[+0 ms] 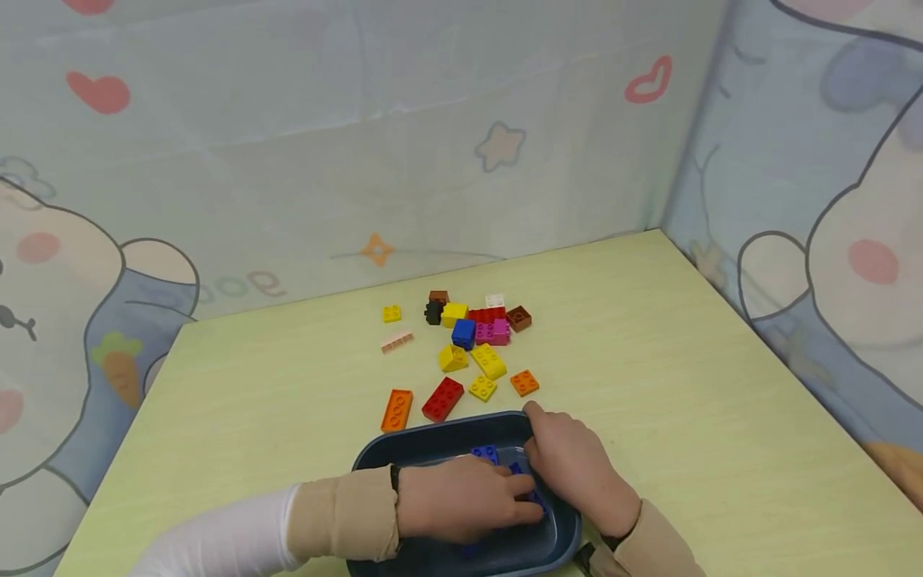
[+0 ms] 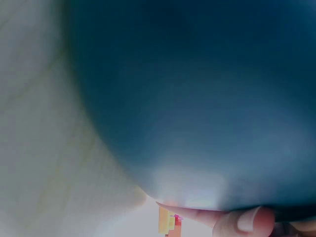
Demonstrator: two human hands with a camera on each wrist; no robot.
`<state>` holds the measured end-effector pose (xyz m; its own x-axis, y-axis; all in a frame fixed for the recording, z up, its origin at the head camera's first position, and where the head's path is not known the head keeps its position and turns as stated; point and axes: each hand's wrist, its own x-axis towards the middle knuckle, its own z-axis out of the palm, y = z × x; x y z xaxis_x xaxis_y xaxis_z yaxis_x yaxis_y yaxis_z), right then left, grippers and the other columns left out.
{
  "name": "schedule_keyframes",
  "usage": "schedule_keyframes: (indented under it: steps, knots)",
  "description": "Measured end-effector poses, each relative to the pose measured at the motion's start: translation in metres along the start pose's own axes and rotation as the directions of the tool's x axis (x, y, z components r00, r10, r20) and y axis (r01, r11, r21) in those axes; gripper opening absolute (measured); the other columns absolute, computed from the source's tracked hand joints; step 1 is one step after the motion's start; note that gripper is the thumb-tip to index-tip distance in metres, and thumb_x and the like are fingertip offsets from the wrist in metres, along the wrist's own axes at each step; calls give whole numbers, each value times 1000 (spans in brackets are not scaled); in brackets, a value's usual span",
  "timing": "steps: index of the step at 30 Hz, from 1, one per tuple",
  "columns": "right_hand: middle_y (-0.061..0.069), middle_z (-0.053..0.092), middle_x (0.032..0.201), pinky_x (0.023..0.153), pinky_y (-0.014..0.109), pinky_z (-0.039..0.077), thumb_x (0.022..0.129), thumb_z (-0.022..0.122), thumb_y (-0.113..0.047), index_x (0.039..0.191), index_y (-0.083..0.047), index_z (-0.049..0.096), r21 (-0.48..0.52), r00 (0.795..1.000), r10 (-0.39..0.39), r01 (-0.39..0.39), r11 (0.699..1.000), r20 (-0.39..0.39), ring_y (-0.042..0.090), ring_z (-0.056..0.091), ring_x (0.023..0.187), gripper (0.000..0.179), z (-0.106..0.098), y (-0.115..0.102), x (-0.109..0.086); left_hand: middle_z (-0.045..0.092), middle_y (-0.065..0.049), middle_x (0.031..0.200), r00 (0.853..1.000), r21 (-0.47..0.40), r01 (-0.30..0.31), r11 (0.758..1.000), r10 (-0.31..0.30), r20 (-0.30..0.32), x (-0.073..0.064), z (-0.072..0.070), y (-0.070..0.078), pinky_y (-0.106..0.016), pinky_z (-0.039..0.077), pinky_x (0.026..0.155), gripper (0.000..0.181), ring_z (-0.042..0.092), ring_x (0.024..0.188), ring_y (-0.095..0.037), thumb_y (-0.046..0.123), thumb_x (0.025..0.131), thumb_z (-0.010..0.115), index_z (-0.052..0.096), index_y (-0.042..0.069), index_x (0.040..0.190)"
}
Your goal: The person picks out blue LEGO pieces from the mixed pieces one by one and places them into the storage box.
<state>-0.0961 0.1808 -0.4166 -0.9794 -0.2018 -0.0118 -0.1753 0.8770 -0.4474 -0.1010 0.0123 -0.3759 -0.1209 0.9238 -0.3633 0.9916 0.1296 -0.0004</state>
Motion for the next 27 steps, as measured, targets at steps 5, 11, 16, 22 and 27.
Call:
schedule_keyframes:
  steps: [5, 11, 16, 22, 27]
  knots:
    - [-1, 46, 64, 48, 29, 37, 88, 63, 1, 105, -3, 59, 11, 1000, 6, -6, 1000, 4, 14, 45, 53, 18, 1, 0, 0, 57, 8, 112, 1000, -7, 8, 1000, -8, 4, 4, 1, 0, -14, 46, 73, 39, 54, 83, -5, 22, 98, 68, 58, 28, 135]
    - [0, 44, 61, 47, 29, 35, 87, 63, 1, 101, -4, 58, 6, 1000, 8, -8, 1000, -11, 14, 44, 51, 16, 0, 0, -1, 58, 7, 115, 1000, 23, 3, 1000, -2, -12, 7, 1, 0, -15, 48, 75, 38, 56, 85, -5, 23, 99, 67, 58, 27, 135]
    - [-1, 44, 61, 47, 29, 35, 87, 63, 1, 99, -5, 57, 12, 1000, 7, -7, 1000, -9, 15, 44, 51, 16, 0, 0, -1, 59, 6, 117, 1000, 51, -6, 999, 8, -25, 9, 1, 0, -16, 49, 77, 35, 58, 88, -5, 24, 100, 65, 58, 25, 135]
    - [-1, 43, 61, 47, 29, 34, 87, 64, 1, 100, -5, 57, 8, 1000, 8, -8, 1000, -9, 15, 43, 51, 16, 0, 0, -1, 58, 6, 120, 1000, 42, 1, 999, 0, -25, 9, 2, 0, -16, 49, 78, 34, 58, 90, -5, 24, 101, 63, 58, 26, 135]
    - [0, 44, 61, 47, 29, 34, 87, 64, 1, 100, -5, 57, 10, 1000, 12, -12, 1000, -4, 15, 44, 51, 16, 0, 0, 0, 56, 6, 112, 999, 7, 21, 1000, -21, -44, 7, 4, 2, -14, 45, 66, 30, 56, 78, -5, 24, 104, 58, 57, 25, 134]
